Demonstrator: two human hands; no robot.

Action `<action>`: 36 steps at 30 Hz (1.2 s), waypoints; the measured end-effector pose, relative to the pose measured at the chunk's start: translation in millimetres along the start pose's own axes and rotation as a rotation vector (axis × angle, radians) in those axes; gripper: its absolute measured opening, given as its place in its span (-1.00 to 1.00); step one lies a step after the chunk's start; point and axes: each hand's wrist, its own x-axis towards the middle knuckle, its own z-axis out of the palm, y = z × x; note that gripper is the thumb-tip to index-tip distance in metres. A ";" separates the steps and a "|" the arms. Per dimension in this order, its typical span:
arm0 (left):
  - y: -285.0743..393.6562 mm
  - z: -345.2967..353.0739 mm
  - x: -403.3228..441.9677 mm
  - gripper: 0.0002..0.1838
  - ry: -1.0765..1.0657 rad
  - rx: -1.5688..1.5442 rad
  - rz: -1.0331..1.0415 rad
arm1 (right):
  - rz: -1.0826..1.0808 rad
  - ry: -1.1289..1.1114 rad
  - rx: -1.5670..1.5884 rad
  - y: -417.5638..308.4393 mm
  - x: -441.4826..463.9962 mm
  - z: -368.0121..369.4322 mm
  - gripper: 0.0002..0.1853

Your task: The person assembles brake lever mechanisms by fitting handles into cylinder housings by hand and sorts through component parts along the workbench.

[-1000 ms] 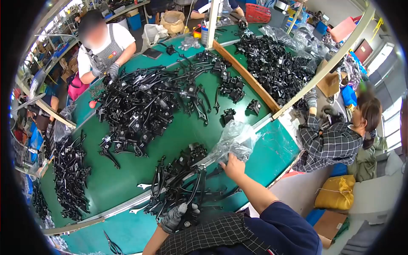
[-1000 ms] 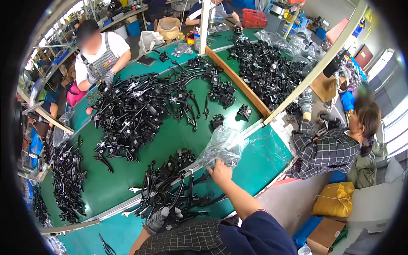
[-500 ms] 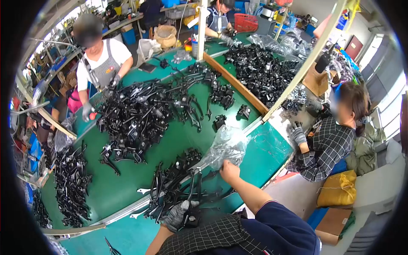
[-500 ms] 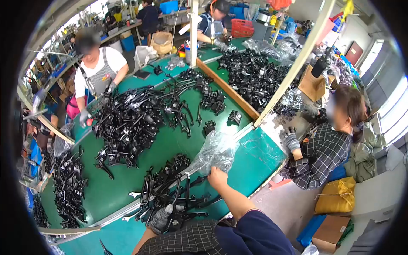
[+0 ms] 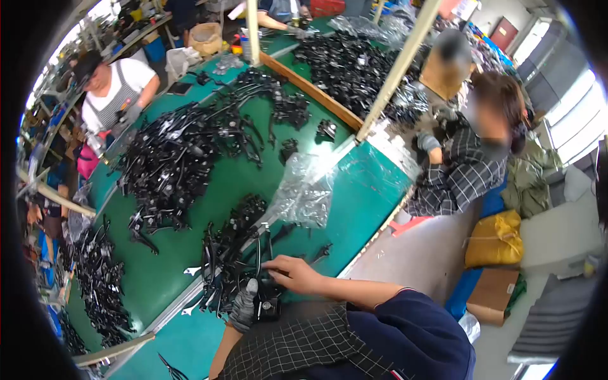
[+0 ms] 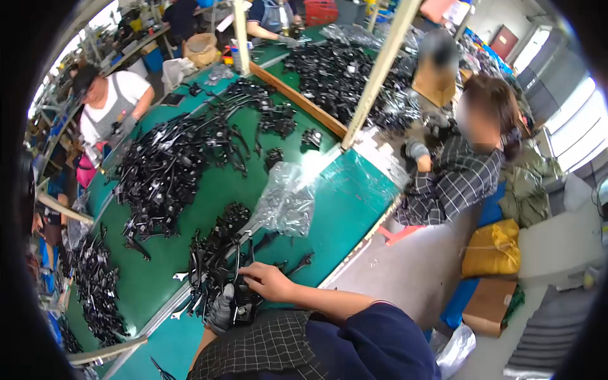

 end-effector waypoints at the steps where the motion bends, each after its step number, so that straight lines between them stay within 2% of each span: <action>1: -3.4 -2.8 2.6 -0.45 0.021 0.010 -0.015 | -0.210 0.039 -0.084 -0.2 5.6 -7.3 -0.79; 2: -6.1 -6.3 3.2 -0.44 0.036 0.030 -0.041 | -0.189 0.172 -0.135 14.3 16.4 -23.5 -0.83; 3: -6.3 -6.4 5.4 -0.44 0.050 0.052 -0.070 | -0.026 0.215 -0.473 20.8 29.8 -55.9 -0.84; 4: -2.7 -1.9 7.1 -0.44 0.029 0.075 -0.106 | 0.257 0.488 -0.233 1.4 36.6 -97.6 -0.82; 6: 11.3 10.7 8.4 -0.42 0.104 0.130 -0.113 | 0.148 0.922 -0.139 13.3 49.4 -181.9 -0.79; 7: 14.0 13.6 9.4 -0.41 0.150 0.150 -0.107 | 0.239 1.021 -0.193 5.2 44.7 -220.0 -0.79; 8: 10.8 8.8 15.9 -0.41 0.144 0.153 -0.115 | 0.239 1.156 -0.084 19.6 43.7 -251.9 -0.82; 9: 3.4 -2.2 26.1 -0.42 0.128 0.167 -0.105 | 0.239 1.158 -0.090 28.3 41.7 -261.0 -0.82; 11: -6.2 -9.5 40.8 -0.42 0.092 0.187 -0.092 | 0.083 1.215 0.013 30.0 38.9 -272.0 -0.86; 13: -3.6 -3.0 46.5 -0.43 0.037 0.118 -0.164 | 0.194 0.944 -0.095 30.1 30.9 -227.6 -0.91; 15: 11.8 7.6 52.7 -0.44 -0.062 0.000 -0.252 | 0.125 0.553 -0.134 9.0 21.5 -155.4 -0.90; 16: 14.7 9.1 52.5 -0.44 -0.056 -0.002 -0.234 | 0.118 0.376 -0.130 7.1 17.8 -118.3 -0.88; 18: 17.7 13.2 46.0 -0.41 -0.020 0.023 -0.187 | 0.062 0.023 0.079 -1.6 5.4 -63.0 -0.87; 20: 24.6 13.8 34.9 -0.39 0.015 0.041 -0.151 | -0.129 -0.079 0.018 -7.0 -0.4 -30.8 -0.87; 21: 28.3 14.5 28.4 -0.40 0.027 0.121 -0.091 | -0.143 -0.089 0.024 -8.7 2.0 -25.6 -0.87; 24: 28.6 7.3 4.6 -0.43 0.065 0.276 0.026 | -0.458 -0.140 -0.256 -10.3 0.0 -9.9 -0.86; 29: 9.2 -6.9 -8.2 -0.47 0.037 0.262 0.017 | -0.583 -0.168 -0.308 -21.2 -10.3 11.5 -0.84; 32: 7.6 -6.9 -17.2 -0.48 -0.009 0.274 0.041 | -0.577 -0.315 -0.138 -25.2 -8.6 12.1 -0.76; 33: 9.8 -6.6 -18.3 -0.50 -0.098 0.329 0.079 | -0.576 -0.316 -0.144 -26.1 -8.4 11.2 -0.76; 35: 19.5 0.1 -14.7 -0.53 -0.275 0.434 0.171 | -0.724 -0.191 -0.316 -56.7 8.0 -5.7 -0.65; 36: 24.6 5.2 -15.2 -0.53 -0.272 0.426 0.174 | -0.794 -0.133 -0.392 -65.5 12.9 -10.8 -0.58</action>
